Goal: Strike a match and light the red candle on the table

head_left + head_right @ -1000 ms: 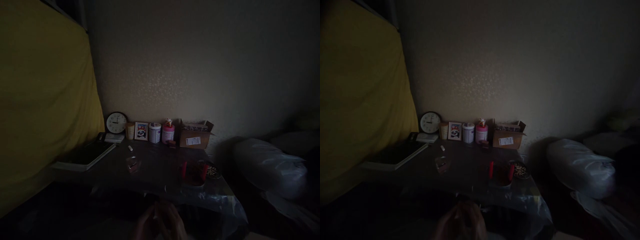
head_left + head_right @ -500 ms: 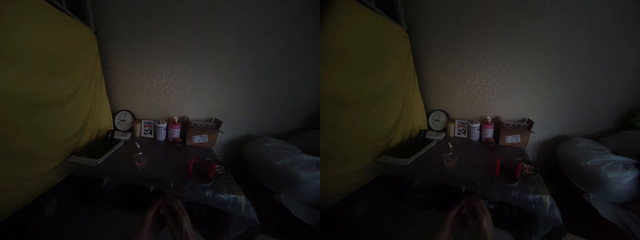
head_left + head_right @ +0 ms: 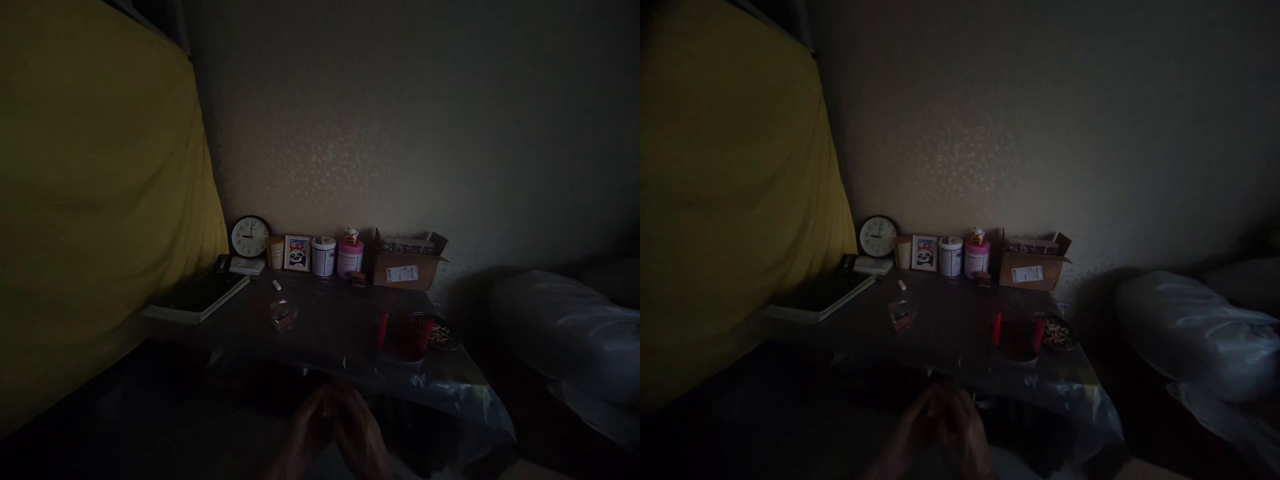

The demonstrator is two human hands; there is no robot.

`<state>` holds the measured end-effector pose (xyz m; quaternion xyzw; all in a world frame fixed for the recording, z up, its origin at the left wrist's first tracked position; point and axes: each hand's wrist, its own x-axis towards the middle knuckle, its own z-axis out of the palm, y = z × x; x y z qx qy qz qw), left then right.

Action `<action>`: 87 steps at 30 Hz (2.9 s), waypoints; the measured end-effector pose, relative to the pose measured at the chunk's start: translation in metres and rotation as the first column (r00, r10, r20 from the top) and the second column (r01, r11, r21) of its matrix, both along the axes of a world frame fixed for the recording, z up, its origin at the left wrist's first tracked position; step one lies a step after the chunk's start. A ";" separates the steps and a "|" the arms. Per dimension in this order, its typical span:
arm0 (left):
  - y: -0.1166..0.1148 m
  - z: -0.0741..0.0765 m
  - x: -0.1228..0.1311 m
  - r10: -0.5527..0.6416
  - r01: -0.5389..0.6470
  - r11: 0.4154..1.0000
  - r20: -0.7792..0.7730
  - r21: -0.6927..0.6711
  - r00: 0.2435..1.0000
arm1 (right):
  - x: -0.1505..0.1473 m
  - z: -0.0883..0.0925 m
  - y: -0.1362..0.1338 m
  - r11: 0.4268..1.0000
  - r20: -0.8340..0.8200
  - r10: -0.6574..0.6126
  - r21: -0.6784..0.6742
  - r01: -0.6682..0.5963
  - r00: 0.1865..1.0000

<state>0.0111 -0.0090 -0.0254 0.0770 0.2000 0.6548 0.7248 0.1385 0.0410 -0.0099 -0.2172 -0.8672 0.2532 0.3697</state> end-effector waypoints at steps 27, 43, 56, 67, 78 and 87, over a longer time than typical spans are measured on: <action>-0.004 0.004 -0.001 -0.002 0.008 0.999 -0.150 0.035 0.989 | -0.007 -0.012 -0.006 0.984 0.010 -0.147 -0.101 0.147 0.989; -0.004 0.003 -0.003 -0.019 0.027 0.998 -0.142 0.053 0.990 | -0.004 -0.008 -0.004 0.984 0.044 -0.121 -0.129 0.125 0.992; -0.004 -0.001 -0.005 -0.010 0.010 1.000 -0.038 0.002 0.999 | 0.010 0.016 0.005 0.955 -0.094 0.025 -0.291 -0.052 0.995; -0.003 -0.009 -0.005 -0.010 -0.008 0.992 -0.137 -0.126 0.990 | 0.011 0.010 0.012 0.990 -0.064 -0.003 -0.140 -0.006 0.998; -0.002 -0.015 -0.004 0.016 -0.055 0.984 -0.225 -0.169 0.974 | 0.010 0.008 0.010 1.000 0.056 0.003 -0.006 -0.002 0.998; -0.002 -0.018 -0.003 -0.005 -0.043 0.985 -0.277 -0.166 0.961 | 0.010 0.002 0.015 1.000 0.043 -0.007 -0.023 0.008 0.999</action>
